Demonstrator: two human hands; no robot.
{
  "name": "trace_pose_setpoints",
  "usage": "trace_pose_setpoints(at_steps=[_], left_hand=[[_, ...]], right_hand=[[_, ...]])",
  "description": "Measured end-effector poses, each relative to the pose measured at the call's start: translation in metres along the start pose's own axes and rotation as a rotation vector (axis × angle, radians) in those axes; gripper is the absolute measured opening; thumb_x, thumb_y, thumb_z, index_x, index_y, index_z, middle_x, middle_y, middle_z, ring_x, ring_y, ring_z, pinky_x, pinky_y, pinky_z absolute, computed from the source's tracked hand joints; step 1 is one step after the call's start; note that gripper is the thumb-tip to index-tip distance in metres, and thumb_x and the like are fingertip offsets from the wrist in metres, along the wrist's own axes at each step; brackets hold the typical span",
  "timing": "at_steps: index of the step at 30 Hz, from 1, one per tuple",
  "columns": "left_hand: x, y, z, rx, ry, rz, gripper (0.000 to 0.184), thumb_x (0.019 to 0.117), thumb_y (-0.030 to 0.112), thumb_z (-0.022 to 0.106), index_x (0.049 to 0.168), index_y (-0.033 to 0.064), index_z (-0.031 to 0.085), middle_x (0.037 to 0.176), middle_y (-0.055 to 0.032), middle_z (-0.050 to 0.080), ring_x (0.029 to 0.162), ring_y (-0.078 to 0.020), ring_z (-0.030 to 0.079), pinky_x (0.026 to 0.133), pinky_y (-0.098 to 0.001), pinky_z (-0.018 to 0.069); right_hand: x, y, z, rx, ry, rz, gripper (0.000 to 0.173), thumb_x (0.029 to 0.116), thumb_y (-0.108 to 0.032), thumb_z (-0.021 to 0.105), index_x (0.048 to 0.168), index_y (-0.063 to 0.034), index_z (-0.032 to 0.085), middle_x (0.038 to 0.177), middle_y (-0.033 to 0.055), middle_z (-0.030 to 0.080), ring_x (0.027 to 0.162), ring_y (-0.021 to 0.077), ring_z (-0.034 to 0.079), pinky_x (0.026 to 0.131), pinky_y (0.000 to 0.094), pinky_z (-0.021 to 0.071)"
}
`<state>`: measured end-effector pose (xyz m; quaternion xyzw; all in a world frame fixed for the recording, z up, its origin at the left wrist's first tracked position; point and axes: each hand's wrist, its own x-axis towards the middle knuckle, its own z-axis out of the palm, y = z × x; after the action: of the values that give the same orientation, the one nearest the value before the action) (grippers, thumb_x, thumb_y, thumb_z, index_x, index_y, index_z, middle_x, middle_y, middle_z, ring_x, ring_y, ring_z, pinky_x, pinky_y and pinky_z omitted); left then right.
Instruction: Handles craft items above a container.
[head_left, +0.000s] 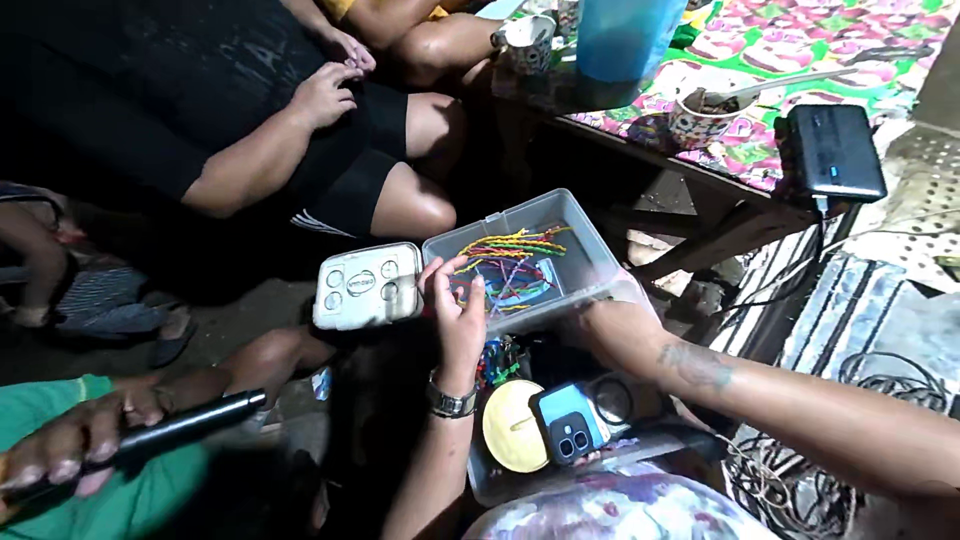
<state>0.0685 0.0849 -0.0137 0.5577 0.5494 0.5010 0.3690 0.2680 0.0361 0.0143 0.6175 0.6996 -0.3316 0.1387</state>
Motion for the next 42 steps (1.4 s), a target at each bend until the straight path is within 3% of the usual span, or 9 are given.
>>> trace_pose_setpoints(at_steps=[5, 9, 15, 19, 21, 25, 33, 38, 42], left_hand=[[-0.007, 0.001, -0.004, -0.027, -0.044, 0.060, 0.030, 0.0941, 0.011, 0.059, 0.122, 0.0030, 0.062, 0.142, -0.0137, 0.049, 0.133, -0.0189, 0.046, 0.100, -0.0323, 0.0475], [-0.009, -0.003, -0.002, -0.078, -0.162, 0.162, 0.020, 0.0992, 0.008, 0.054, 0.115, 0.0021, 0.064, 0.121, -0.0059, 0.062, 0.108, -0.0088, 0.061, 0.090, -0.0261, 0.0536], [-0.011, 0.002, 0.010, -0.299, -0.354, 0.248, 0.020, 0.1010, 0.002, 0.048, 0.115, 0.0028, 0.062, 0.104, 0.0012, 0.069, 0.097, -0.0077, 0.067, 0.090, -0.0304, 0.0572], [-0.015, 0.006, 0.020, -0.519, -0.489, 0.244, 0.024, 0.1067, 0.025, 0.052, 0.128, 0.0127, 0.055, 0.112, 0.0055, 0.069, 0.099, -0.0077, 0.068, 0.088, -0.0315, 0.0595], [-0.017, 0.009, 0.026, -0.500, -0.407, 0.192, 0.011, 0.1045, 0.012, 0.053, 0.115, 0.0104, 0.056, 0.102, 0.0051, 0.068, 0.083, -0.0040, 0.067, 0.072, -0.0241, 0.0596], [-0.015, 0.016, 0.029, -0.438, -0.285, 0.007, 0.011, 0.1002, 0.002, 0.050, 0.104, 0.0073, 0.059, 0.085, 0.0062, 0.063, 0.059, 0.0036, 0.051, 0.053, -0.0125, 0.0441], [-0.011, 0.016, 0.033, -0.683, -0.382, -0.075, 0.012, 0.1017, 0.008, 0.056, 0.103, 0.0134, 0.067, 0.081, 0.0054, 0.064, 0.058, 0.0033, 0.053, 0.052, -0.0119, 0.0444], [-0.006, 0.010, 0.032, -0.483, -0.461, 0.006, 0.014, 0.0967, 0.003, 0.061, 0.095, 0.0138, 0.070, 0.082, 0.0085, 0.068, 0.063, 0.0054, 0.056, 0.055, -0.0114, 0.0458], [-0.003, 0.013, 0.031, -0.222, -0.409, -0.022, 0.014, 0.0918, -0.004, 0.055, 0.095, 0.0035, 0.066, 0.080, 0.0064, 0.067, 0.064, 0.0022, 0.058, 0.057, -0.0155, 0.0486]], right_hand=[[0.000, 0.004, 0.018, -0.092, 0.128, -0.166, 0.025, 0.1041, -0.004, 0.046, 0.116, 0.0020, 0.067, 0.114, 0.0283, 0.065, 0.100, 0.0492, 0.067, 0.079, 0.0635, 0.0536], [-0.020, 0.019, -0.002, 0.072, 0.371, -0.407, 0.017, 0.1009, -0.011, 0.056, 0.104, -0.0046, 0.071, 0.099, 0.0188, 0.069, 0.088, 0.0387, 0.070, 0.072, 0.0582, 0.0561], [-0.029, 0.016, -0.048, 0.364, 0.857, -0.697, 0.010, 0.0956, -0.013, 0.063, 0.101, -0.0079, 0.069, 0.083, -0.0015, 0.068, 0.071, 0.0037, 0.064, 0.065, 0.0219, 0.0564], [0.004, -0.004, -0.044, 0.670, 0.909, -0.811, 0.007, 0.0927, -0.005, 0.068, 0.099, -0.0018, 0.068, 0.088, 0.0032, 0.070, 0.075, 0.0040, 0.066, 0.070, 0.0210, 0.0584], [0.022, -0.005, -0.035, 0.785, 0.908, -0.797, 0.007, 0.0944, -0.008, 0.069, 0.096, -0.0021, 0.071, 0.091, 0.0038, 0.069, 0.077, 0.0028, 0.065, 0.072, 0.0189, 0.0577], [0.038, 0.001, -0.020, 0.864, 0.910, -0.777, 0.012, 0.0963, -0.011, 0.067, 0.097, -0.0018, 0.074, 0.095, 0.0053, 0.071, 0.082, 0.0026, 0.066, 0.076, 0.0181, 0.0572], [0.042, 0.005, -0.024, 1.264, 0.573, -0.679, 0.011, 0.1006, -0.008, 0.062, 0.102, -0.0003, 0.069, 0.092, 0.0007, 0.071, 0.077, 0.0004, 0.068, 0.076, 0.0186, 0.0590], [0.043, 0.018, -0.032, 1.005, 0.594, -0.727, 0.013, 0.1001, -0.010, 0.060, 0.097, -0.0014, 0.070, 0.098, 0.0047, 0.066, 0.085, 0.0020, 0.063, 0.077, 0.0177, 0.0537], [0.037, 0.016, -0.029, 0.558, 0.854, -0.714, 0.012, 0.0941, -0.011, 0.062, 0.096, -0.0051, 0.072, 0.104, 0.0109, 0.067, 0.101, 0.0244, 0.064, 0.089, 0.0429, 0.0541]])
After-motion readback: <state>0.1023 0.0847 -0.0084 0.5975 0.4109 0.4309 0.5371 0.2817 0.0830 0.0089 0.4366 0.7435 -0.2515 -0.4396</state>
